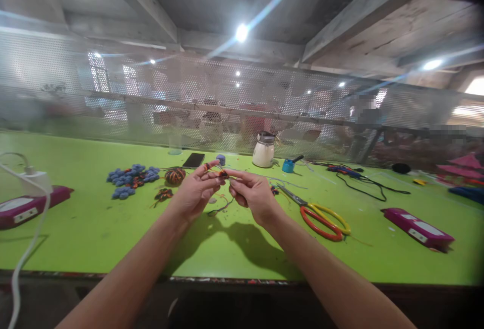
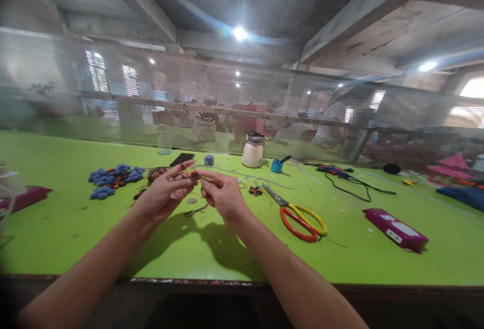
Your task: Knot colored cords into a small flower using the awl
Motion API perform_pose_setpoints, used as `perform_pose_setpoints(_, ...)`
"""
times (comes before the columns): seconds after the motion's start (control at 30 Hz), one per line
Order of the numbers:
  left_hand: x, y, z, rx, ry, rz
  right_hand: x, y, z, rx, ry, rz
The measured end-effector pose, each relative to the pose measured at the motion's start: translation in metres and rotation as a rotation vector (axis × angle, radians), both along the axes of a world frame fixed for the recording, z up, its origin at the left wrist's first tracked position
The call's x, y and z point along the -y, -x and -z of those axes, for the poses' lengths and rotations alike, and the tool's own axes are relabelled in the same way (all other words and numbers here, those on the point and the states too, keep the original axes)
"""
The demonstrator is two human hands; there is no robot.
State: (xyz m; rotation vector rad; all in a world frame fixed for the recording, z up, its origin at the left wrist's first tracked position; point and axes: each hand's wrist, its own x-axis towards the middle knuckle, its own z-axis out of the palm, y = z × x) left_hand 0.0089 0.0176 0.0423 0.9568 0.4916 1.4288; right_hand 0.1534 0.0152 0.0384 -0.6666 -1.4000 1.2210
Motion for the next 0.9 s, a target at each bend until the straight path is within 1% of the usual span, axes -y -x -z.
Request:
perform_pose_setpoints(0.13,0.001,0.0,0.001,0.009,-0.072,-0.034,0.0,0.0,-0.001,-0.01,0.002,0.0)
perform_pose_setpoints(0.33,0.001,0.001,0.002,-0.025,-0.04,-0.039,-0.003,-0.001,0.001,-0.004,-0.023,0.028)
perform_pose_setpoints(0.5,0.004,0.002,0.0,-0.022,-0.07,-0.033,-0.008,-0.001,0.007,0.039,-0.146,0.069)
perform_pose_setpoints(0.6,0.004,-0.001,0.0,-0.052,-0.074,-0.092,-0.01,-0.001,0.01,0.068,-0.247,0.097)
perform_pose_setpoints(0.67,0.004,-0.003,0.0,-0.1,-0.079,-0.146,-0.01,0.0,0.011,0.087,-0.285,0.107)
perform_pose_setpoints(0.73,0.003,-0.004,0.0,-0.148,-0.089,-0.179,-0.01,0.0,0.011,0.101,-0.286,0.116)
perform_pose_setpoints(0.9,0.002,-0.004,0.001,-0.188,-0.098,-0.19,-0.008,0.0,0.01,0.106,-0.246,0.12)
